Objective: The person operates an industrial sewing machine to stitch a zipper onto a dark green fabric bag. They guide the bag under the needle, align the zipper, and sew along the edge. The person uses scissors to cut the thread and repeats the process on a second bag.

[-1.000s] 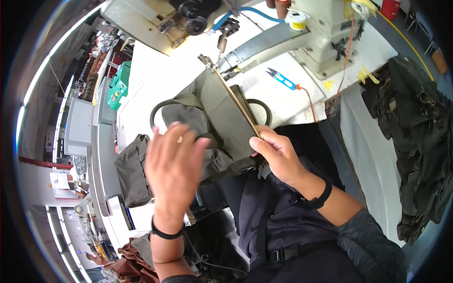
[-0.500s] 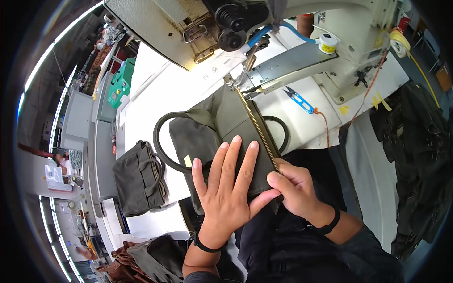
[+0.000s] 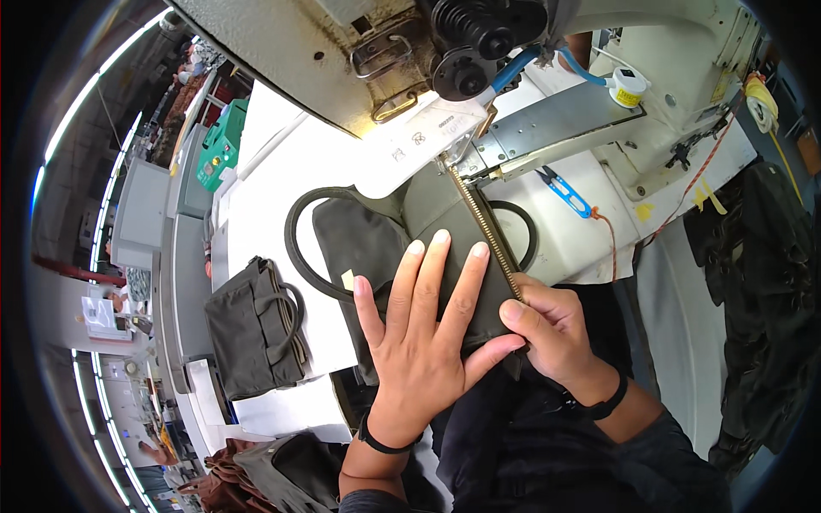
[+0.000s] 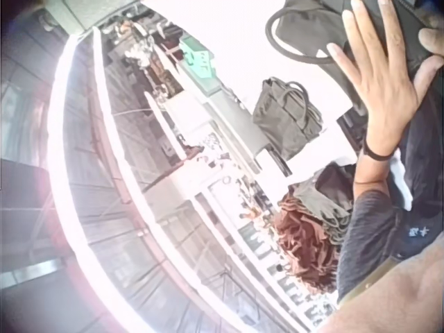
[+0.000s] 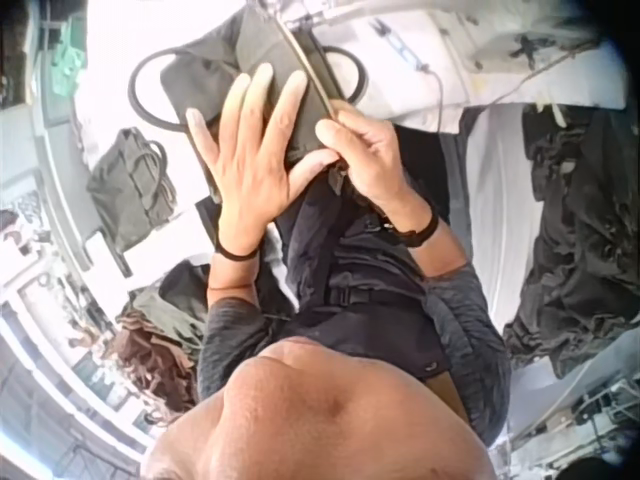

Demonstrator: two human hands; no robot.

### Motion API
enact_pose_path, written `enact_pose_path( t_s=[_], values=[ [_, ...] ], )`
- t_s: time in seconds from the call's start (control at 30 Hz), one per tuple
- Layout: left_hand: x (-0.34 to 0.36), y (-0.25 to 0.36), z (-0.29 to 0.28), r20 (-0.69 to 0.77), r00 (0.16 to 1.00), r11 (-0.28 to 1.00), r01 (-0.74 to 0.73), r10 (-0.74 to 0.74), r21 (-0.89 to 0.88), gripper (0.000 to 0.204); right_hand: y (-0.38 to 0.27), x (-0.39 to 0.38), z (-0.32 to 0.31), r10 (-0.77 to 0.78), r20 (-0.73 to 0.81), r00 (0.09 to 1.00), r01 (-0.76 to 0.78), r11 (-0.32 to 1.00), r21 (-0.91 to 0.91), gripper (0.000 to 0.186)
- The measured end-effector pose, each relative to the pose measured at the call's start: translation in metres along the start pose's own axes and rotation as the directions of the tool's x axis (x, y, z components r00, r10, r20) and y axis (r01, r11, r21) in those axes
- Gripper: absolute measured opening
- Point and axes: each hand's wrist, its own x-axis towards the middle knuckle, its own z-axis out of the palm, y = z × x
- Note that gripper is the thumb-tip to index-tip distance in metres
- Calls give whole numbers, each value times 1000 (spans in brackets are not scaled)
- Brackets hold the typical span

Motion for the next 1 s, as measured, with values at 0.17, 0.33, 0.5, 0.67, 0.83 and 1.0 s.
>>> enact_pose_path(
  t_s=[0.17, 0.33, 0.5, 0.67, 0.83, 1.0],
  values=[
    [10, -7, 6, -15, 1000, 1000, 4, -4, -12, 81, -3, 14, 2, -28, 8, 1000, 28, 1000, 12, 23],
    [18, -14, 10, -28, 1000, 1000, 4, -5, -24, 80, 2, 26, 3, -48, -31, 998, 46, 998, -33, 23],
    [21, -19, 11, -31, 1000, 999, -5, 4, -40, 80, 0, 32, 3, -68, -26, 997, 66, 996, -55, 26],
    [25, -21, 12, -33, 999, 998, -2, 0, -57, 79, 5, 38, -1, -82, -5, 997, 82, 996, -39, 26],
    [33, -27, 20, -76, 997, 994, 1, -10, -110, 72, 5, 51, 2, -39, -47, 998, 38, 999, -37, 26],
    [28, -25, 22, -131, 991, 986, -17, -5, -168, 63, 5, 53, -1, -58, -12, 998, 57, 995, -85, 25]
  ],
)
